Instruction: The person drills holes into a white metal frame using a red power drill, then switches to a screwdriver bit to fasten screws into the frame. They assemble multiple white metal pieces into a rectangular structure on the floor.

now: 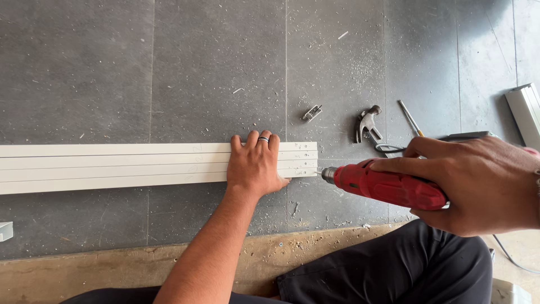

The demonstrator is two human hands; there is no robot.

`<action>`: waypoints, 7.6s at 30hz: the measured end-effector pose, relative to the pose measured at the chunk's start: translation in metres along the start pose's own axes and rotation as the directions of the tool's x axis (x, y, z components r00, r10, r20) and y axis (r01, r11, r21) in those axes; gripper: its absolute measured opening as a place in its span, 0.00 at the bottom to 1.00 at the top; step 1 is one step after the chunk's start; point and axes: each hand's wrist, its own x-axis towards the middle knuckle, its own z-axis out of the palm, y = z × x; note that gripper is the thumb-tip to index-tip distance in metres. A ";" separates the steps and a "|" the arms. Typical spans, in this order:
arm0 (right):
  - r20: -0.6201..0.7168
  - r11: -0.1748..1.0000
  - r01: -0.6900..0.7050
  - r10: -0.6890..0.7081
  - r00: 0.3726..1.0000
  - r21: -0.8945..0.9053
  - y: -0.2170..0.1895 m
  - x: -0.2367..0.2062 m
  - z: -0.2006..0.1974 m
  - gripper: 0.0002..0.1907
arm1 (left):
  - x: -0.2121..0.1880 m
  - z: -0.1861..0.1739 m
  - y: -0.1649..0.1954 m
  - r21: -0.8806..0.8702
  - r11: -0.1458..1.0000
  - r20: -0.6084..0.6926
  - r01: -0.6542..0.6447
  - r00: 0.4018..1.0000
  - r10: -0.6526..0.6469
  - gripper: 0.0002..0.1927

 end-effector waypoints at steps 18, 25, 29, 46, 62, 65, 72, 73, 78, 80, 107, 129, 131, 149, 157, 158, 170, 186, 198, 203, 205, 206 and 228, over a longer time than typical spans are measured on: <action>0.075 0.994 -0.001 0.009 0.997 -0.113 -0.018 -0.006 -0.023 0.50 | 0.000 -0.001 0.000 0.010 1.000 -0.043 -0.008 0.999 0.008 0.49; 0.141 0.980 -0.042 0.070 0.988 -0.192 -0.027 -0.008 -0.033 0.50 | 0.000 -0.002 0.000 0.019 1.000 -0.023 -0.009 1.000 0.009 0.49; 0.179 0.973 -0.052 0.094 0.979 -0.225 -0.032 -0.009 -0.039 0.49 | -0.001 -0.001 0.000 0.030 1.000 -0.027 -0.007 1.000 0.008 0.50; 0.226 0.960 0.016 0.049 0.973 -0.279 -0.035 -0.007 -0.043 0.47 | -0.001 -0.002 0.001 0.029 1.000 -0.023 -0.005 1.000 0.005 0.50; 0.237 0.914 0.164 -0.078 0.968 -0.371 -0.034 -0.009 -0.038 0.49 | -0.001 -0.004 0.001 0.019 1.000 0.010 0.003 1.000 -0.003 0.51; 0.237 0.910 0.166 -0.078 0.968 -0.380 -0.035 -0.010 -0.040 0.51 | -0.001 -0.005 0.001 0.020 1.000 0.005 0.001 1.000 -0.001 0.51; 0.293 0.843 0.244 -0.109 0.950 -0.479 -0.039 -0.010 -0.051 0.50 | -0.001 -0.006 0.001 0.010 1.000 0.018 0.003 1.000 -0.003 0.50; 0.300 0.842 0.245 -0.105 0.948 -0.480 -0.040 -0.010 -0.052 0.49 | -0.001 -0.006 0.001 0.015 1.000 0.011 0.004 1.000 -0.004 0.51; 0.292 0.822 0.272 -0.136 0.947 -0.501 -0.045 -0.010 -0.056 0.51 | 0.000 -0.005 0.000 0.024 1.000 -0.007 0.001 1.000 0.000 0.51; 0.348 0.849 0.242 -0.073 0.935 -0.471 -0.044 -0.010 -0.054 0.48 | 0.000 -0.004 0.000 0.016 1.000 0.002 -0.002 1.000 0.002 0.51; 0.176 0.950 0.126 -0.077 0.981 -0.287 -0.026 -0.002 -0.082 0.45 | -0.003 -0.009 -0.002 -0.013 1.000 -0.012 -0.007 1.000 0.007 0.50; -0.135 0.914 -0.059 0.123 0.983 0.402 0.039 0.003 0.027 0.46 | -0.003 -0.003 -0.003 0.034 0.999 -0.054 0.001 0.999 0.001 0.52; -0.139 0.912 -0.056 0.122 0.983 0.406 0.038 0.003 0.025 0.46 | -0.003 -0.004 -0.003 0.049 0.999 -0.052 -0.010 0.999 0.012 0.52; -0.129 0.909 -0.034 0.096 0.987 0.415 0.041 0.008 0.025 0.46 | -0.001 0.015 -0.010 0.009 0.999 -0.246 -0.046 0.968 0.046 0.30; -0.072 0.856 -0.103 0.161 0.984 0.506 0.042 0.011 0.029 0.47 | 0.002 0.020 -0.010 0.043 0.998 -0.230 -0.039 0.972 0.048 0.28; -0.020 0.834 -0.161 0.202 0.979 0.527 0.043 0.011 0.029 0.47 | 0.002 0.020 -0.010 0.042 0.998 -0.233 -0.039 0.971 0.048 0.28; 0.141 0.630 -0.307 0.300 0.943 0.713 0.010 0.001 0.023 0.39 | 0.000 0.007 -0.008 0.074 0.993 -0.108 -0.096 0.989 0.104 0.43; 0.220 0.781 -0.415 0.352 0.910 0.467 -0.012 0.004 -0.012 0.42 | 0.003 0.013 -0.005 0.132 0.979 -0.109 -0.156 0.979 0.171 0.49; 0.177 0.714 -0.410 0.381 0.908 0.568 0.009 0.009 0.001 0.39 | 0.002 0.010 -0.003 0.118 0.981 -0.110 -0.155 0.980 0.168 0.51; 0.319 0.646 -0.492 0.374 0.871 0.584 0.005 0.006 0.003 0.40 | 0.002 0.010 -0.003 0.099 0.983 -0.099 -0.153 0.982 0.163 0.50; 0.293 0.635 -0.484 0.388 0.874 0.602 0.001 0.005 0.003 0.40 | 0.002 0.010 -0.003 0.102 0.983 -0.099 -0.150 0.982 0.160 0.50; 0.245 0.642 -0.458 0.397 0.885 0.615 -0.002 0.003 0.003 0.39 | 0.002 0.010 -0.003 0.103 0.983 -0.089 -0.150 0.983 0.159 0.50; 0.143 0.731 -0.387 0.375 0.916 0.562 -0.009 0.003 0.003 0.42 | 0.001 0.008 -0.003 0.119 0.983 -0.063 -0.143 0.987 0.151 0.50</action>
